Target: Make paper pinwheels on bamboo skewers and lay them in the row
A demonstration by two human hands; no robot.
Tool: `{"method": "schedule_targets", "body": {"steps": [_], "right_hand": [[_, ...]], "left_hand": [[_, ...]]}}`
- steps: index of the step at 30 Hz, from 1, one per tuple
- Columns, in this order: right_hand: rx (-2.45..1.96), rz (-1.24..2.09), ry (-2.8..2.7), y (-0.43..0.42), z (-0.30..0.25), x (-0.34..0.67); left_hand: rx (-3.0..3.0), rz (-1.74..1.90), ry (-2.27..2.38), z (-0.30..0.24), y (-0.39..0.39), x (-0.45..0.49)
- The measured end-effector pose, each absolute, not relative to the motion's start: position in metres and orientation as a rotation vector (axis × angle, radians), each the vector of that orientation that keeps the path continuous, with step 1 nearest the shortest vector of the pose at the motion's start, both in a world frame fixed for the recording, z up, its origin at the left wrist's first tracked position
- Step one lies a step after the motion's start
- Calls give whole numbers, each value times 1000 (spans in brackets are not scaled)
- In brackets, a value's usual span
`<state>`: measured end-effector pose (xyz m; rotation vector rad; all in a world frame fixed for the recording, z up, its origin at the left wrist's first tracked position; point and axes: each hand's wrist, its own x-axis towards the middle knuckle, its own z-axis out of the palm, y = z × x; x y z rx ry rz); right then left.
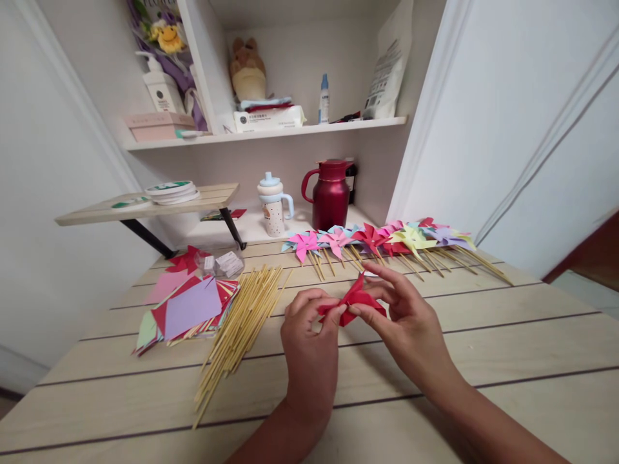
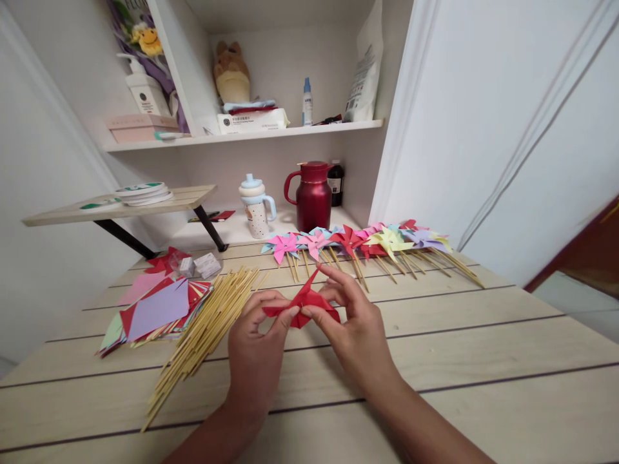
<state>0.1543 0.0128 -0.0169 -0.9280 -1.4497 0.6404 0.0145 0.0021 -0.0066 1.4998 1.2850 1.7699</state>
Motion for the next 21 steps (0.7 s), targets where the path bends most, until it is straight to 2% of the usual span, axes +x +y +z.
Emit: {"method": "schedule_targets", "body": {"steps": [6, 11, 21], "right_hand": [[-955, 389, -1427, 11, -21, 156], [-906, 69, -1718, 11, -14, 159], [-934, 175, -1744, 12, -11, 157]], "left_hand": [[1225, 1585, 1277, -7, 5, 17], [1116, 1534, 1188, -13, 6, 16], [1124, 1522, 1198, -15, 6, 16]]}}
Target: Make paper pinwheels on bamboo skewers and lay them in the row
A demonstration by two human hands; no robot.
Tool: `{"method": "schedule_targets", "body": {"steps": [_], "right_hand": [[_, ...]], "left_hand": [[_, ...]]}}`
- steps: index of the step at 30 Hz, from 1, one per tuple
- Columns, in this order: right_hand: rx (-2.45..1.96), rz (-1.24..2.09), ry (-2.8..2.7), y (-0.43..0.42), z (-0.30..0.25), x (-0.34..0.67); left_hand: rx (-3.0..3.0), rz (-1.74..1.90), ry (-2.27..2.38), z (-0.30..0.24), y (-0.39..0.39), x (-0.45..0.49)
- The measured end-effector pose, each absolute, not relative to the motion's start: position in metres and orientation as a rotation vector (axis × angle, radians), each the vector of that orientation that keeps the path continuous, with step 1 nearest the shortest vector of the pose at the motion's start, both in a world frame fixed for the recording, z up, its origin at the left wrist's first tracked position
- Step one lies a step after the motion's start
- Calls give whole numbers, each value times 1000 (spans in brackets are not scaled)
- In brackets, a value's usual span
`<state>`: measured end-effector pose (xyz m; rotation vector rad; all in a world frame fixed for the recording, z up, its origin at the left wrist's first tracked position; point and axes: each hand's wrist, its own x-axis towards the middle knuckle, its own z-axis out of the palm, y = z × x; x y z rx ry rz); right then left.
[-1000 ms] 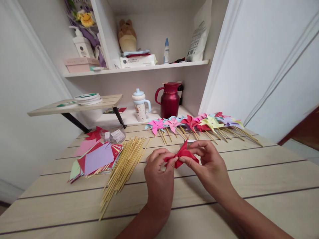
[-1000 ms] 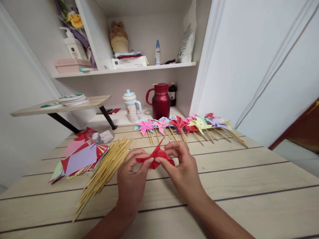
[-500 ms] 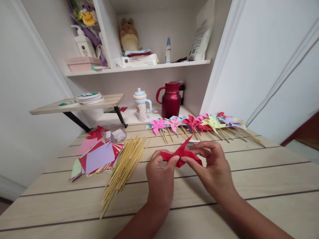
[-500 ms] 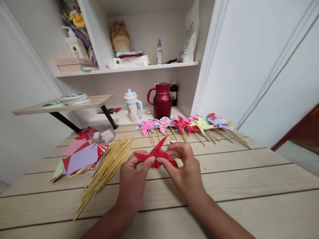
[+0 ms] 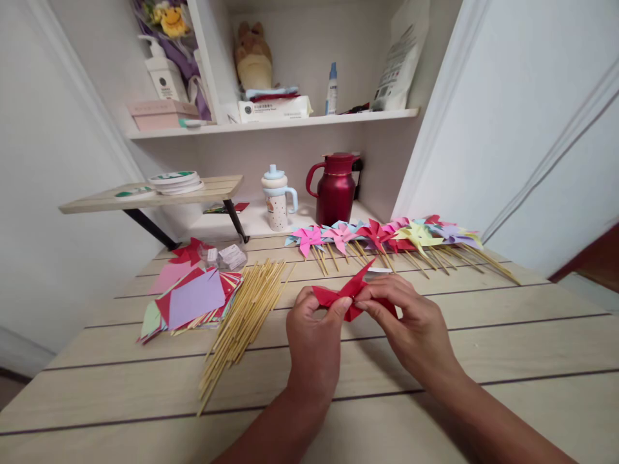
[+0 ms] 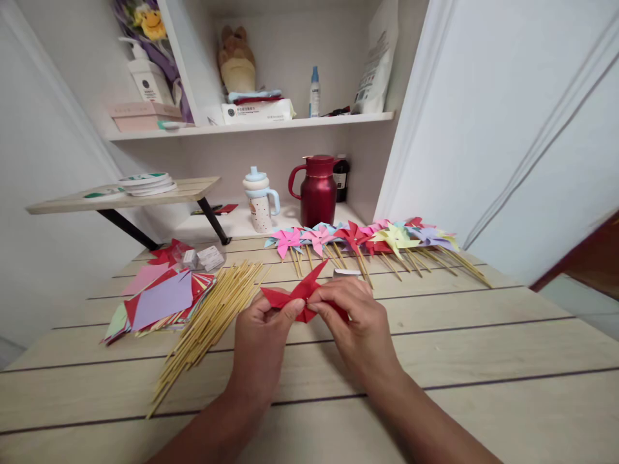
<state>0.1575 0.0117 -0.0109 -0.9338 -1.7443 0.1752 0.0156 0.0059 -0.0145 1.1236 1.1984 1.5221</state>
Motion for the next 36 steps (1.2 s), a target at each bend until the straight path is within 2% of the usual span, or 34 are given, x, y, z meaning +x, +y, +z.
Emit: {"method": "schedule_targets", "body": {"steps": [7, 36], "right_hand": [[-945, 429, -1672, 13, -12, 158], [-985, 760, -1511, 14, -11, 156]], "left_hand": [[1166, 1559, 1223, -9, 4, 15], [1226, 1595, 1207, -8, 3, 15]]}}
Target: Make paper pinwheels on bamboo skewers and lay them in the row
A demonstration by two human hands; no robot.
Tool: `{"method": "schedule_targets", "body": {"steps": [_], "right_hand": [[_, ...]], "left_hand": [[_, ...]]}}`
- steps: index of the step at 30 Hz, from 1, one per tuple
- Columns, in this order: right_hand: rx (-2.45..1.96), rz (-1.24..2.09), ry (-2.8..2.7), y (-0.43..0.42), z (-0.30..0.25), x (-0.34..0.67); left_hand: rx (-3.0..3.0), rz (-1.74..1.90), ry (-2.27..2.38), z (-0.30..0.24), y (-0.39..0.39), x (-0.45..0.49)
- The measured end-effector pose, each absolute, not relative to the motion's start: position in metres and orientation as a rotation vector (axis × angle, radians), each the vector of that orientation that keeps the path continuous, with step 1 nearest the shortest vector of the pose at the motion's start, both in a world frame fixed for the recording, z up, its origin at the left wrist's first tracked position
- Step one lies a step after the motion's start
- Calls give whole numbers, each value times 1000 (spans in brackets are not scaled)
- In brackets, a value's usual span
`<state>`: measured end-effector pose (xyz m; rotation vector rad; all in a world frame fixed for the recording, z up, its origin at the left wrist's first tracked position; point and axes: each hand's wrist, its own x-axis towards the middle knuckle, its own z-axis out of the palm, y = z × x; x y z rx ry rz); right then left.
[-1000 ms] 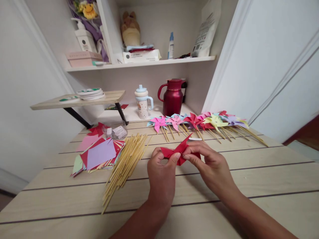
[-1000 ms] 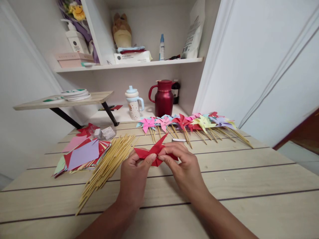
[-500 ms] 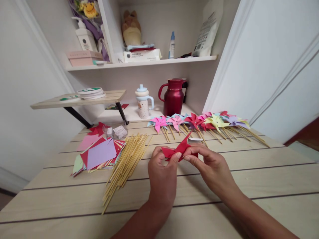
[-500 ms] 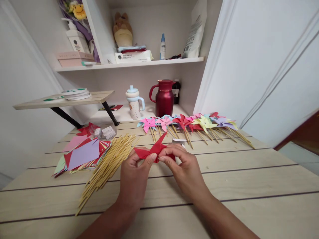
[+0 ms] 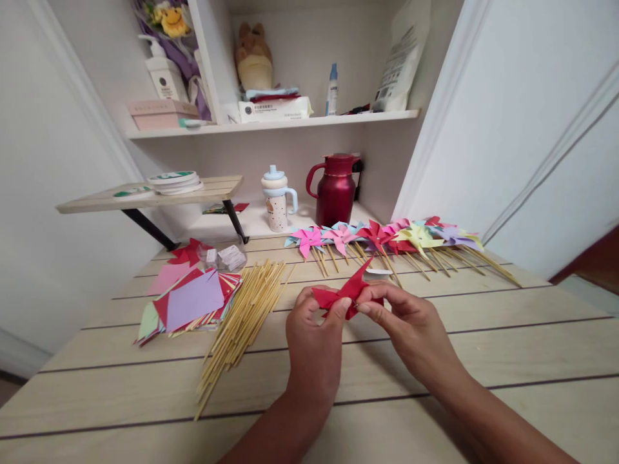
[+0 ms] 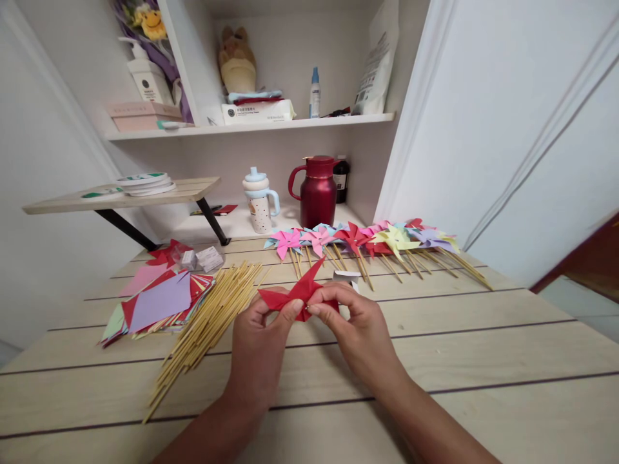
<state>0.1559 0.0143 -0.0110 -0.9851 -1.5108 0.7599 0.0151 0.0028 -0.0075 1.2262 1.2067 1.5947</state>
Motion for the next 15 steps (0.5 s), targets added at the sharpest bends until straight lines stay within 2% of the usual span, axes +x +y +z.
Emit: {"method": "schedule_targets", "body": {"steps": [15], "right_hand": [[-1012, 693, -1483, 11, -16, 157]], "left_hand": [[1318, 1697, 1245, -7, 0, 17]]}}
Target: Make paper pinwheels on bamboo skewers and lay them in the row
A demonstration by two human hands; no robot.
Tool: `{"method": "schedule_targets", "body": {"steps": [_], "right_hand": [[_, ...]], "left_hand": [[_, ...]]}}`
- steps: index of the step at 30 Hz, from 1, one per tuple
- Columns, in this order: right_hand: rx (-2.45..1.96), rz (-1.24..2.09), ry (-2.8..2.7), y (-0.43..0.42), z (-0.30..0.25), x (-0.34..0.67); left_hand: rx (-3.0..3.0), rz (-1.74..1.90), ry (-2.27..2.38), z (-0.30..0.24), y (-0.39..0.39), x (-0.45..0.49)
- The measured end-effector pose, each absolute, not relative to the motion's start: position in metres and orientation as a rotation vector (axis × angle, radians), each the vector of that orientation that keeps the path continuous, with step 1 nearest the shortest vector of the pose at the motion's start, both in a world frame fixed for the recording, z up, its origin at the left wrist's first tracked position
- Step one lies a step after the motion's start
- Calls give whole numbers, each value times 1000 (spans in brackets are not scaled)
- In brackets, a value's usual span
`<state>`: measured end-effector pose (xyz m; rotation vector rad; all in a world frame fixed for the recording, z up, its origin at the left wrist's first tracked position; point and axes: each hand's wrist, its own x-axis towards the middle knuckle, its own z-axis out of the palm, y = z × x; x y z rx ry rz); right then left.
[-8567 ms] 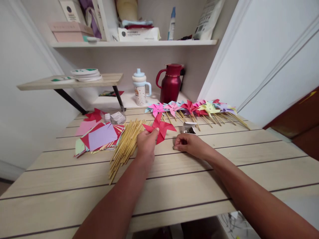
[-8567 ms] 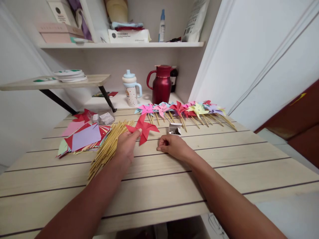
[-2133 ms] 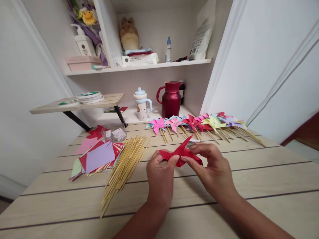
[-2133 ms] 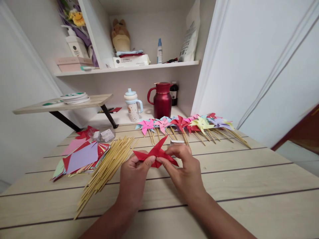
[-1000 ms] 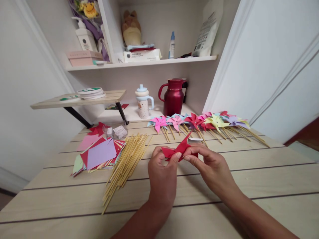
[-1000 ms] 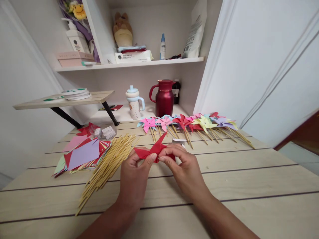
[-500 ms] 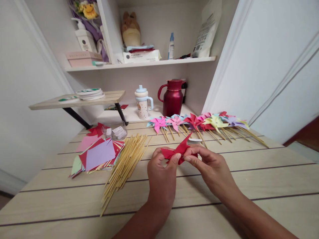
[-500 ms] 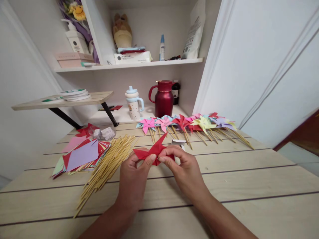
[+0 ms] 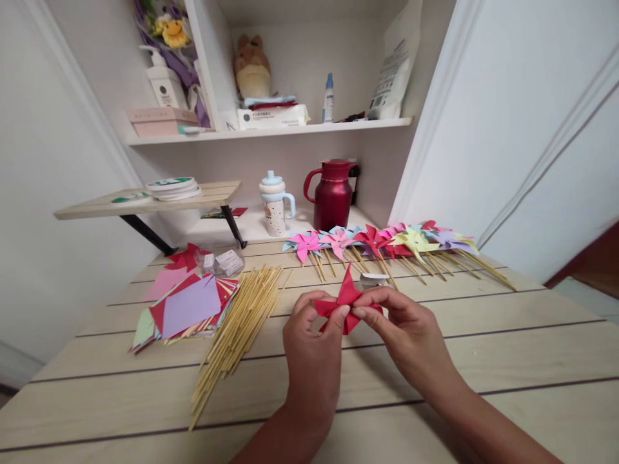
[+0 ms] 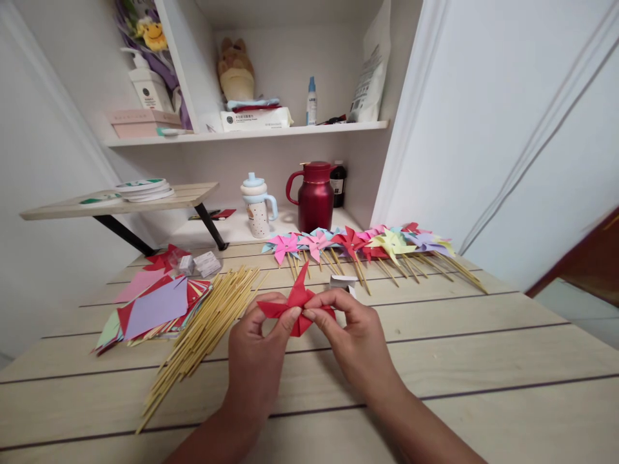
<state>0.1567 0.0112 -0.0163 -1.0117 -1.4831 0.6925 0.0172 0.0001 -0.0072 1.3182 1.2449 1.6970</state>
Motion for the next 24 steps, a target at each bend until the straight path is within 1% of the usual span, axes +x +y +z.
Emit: {"method": "schedule_targets", "body": {"steps": [3, 10, 18, 24], "right_hand": [[-1000, 680, -1460, 11, -17, 155], [-878, 794, -1308, 11, -15, 147], [-871, 783, -1310, 9, -14, 145], [-878, 745, -1328, 9, -17, 142]], "left_hand": [[1296, 1680, 1207, -9, 0, 18], [1308, 1681, 1223, -11, 0, 18], [1784, 1846, 1250, -22, 2, 10], [1952, 1878, 1276, -23, 3, 8]]}}
